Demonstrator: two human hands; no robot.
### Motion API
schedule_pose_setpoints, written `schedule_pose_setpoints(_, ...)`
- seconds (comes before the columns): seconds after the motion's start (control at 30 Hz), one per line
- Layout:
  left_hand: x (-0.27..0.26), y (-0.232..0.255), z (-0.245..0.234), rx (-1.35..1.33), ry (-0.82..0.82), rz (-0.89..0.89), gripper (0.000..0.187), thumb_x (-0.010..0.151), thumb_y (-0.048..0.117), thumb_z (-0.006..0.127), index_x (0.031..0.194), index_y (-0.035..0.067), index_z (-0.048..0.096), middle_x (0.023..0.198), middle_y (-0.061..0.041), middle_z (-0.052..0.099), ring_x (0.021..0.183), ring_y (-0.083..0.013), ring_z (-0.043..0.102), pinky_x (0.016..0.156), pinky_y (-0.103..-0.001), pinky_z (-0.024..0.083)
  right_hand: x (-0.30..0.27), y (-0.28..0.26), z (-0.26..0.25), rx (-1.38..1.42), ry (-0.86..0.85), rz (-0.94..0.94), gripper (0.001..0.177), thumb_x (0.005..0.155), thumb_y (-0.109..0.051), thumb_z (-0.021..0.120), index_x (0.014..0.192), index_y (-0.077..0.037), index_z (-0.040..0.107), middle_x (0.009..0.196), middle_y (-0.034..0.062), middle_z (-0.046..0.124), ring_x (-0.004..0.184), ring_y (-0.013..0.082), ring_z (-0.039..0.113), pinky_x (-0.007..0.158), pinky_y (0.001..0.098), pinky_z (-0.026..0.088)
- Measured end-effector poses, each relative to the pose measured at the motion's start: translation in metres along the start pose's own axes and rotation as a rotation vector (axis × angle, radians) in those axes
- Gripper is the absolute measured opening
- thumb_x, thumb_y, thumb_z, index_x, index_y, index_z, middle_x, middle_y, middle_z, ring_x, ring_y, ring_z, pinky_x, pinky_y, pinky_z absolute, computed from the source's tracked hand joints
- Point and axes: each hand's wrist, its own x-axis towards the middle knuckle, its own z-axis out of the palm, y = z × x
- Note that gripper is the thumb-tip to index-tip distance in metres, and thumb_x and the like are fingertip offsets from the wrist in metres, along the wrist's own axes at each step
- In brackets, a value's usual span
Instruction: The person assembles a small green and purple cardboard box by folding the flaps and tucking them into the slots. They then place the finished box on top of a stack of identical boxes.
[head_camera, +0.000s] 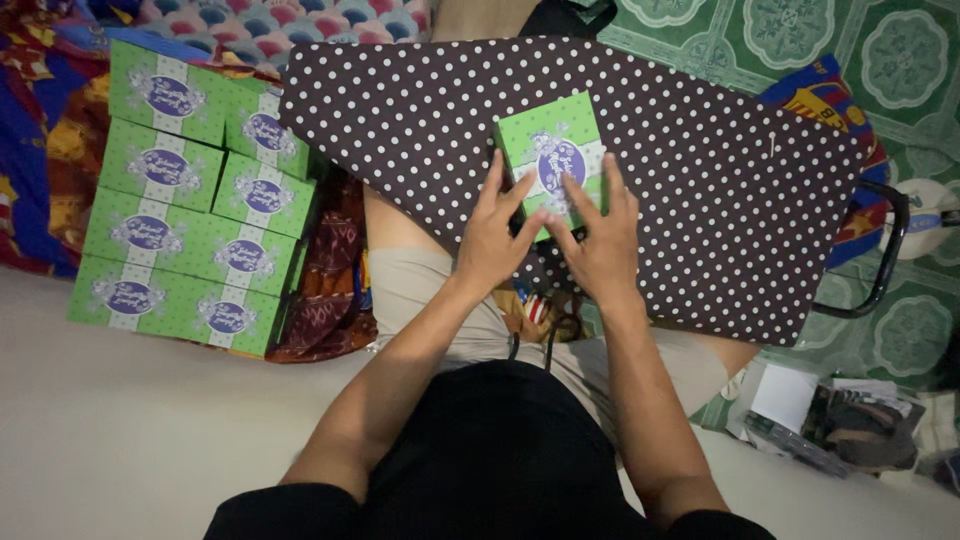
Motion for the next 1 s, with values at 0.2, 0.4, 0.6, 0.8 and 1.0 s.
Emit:
schedule_pose_setpoints(0.2,0.004,0.006,0.000,-0.184,-0.122,-0.250,0.067,0.105,0.025,0.054,0.160,-0.001,0.025,0.157,-0.027,0.040,0.137,-0.0408,0.050,0.108,-0.042,0.047,-0.014,0.013,0.010,-0.043,-0.021,0.190,0.040,0.108,-0.020,0.064,0.145,-0.004,0.061,0.147,0.0261,0.049,0.128,0.0403,0.054,0.100,0.0465,0.047)
schedule_pose_setpoints(0.4,0.015,0.008,-0.007,0.011,0.034,-0.137,0.035,0.109,0.023,0.058,0.137,0.004,0.065,0.142,-0.014,0.064,0.130,-0.0343,0.066,0.109,-0.040,0.052,-0.027,0.002,0.004,0.114,0.093,0.256,0.032,0.105,-0.013,0.062,0.135,-0.005,0.066,0.117,0.0147,0.067,0.094,0.0281,0.071,0.082,0.0379,0.056)
schedule_pose_setpoints(0.6,0.023,0.023,-0.022,0.251,0.065,0.304,0.018,0.089,0.017,0.078,0.103,0.007,0.073,0.125,-0.013,0.066,0.115,-0.0300,0.061,0.095,-0.040,0.054,-0.024,-0.008,-0.003,0.210,0.139,0.264,0.031,0.099,-0.008,0.067,0.130,-0.003,0.066,0.127,0.0183,0.059,0.095,0.0287,0.070,0.078,0.0363,0.057)
schedule_pose_setpoints(0.8,0.010,0.015,-0.041,0.232,-0.115,0.550,0.018,0.082,0.005,0.074,0.099,0.004,0.070,0.122,-0.012,0.066,0.122,-0.0314,0.062,0.108,-0.042,0.053,-0.022,-0.016,-0.009,0.030,0.209,-0.034,0.022,0.087,-0.006,0.081,0.108,-0.008,0.075,0.128,0.0130,0.062,0.116,0.0304,0.059,0.095,0.0399,0.050)
schedule_pose_setpoints(1.0,0.003,0.007,-0.059,0.261,-0.187,0.537,0.025,0.085,0.006,0.075,0.108,-0.001,0.069,0.125,-0.016,0.065,0.128,-0.0354,0.059,0.108,-0.041,0.052,-0.016,-0.030,0.002,-0.075,0.185,-0.336,0.026,0.079,-0.015,0.086,0.102,-0.013,0.074,0.123,0.0054,0.066,0.118,0.0300,0.058,0.100,0.0448,0.044)
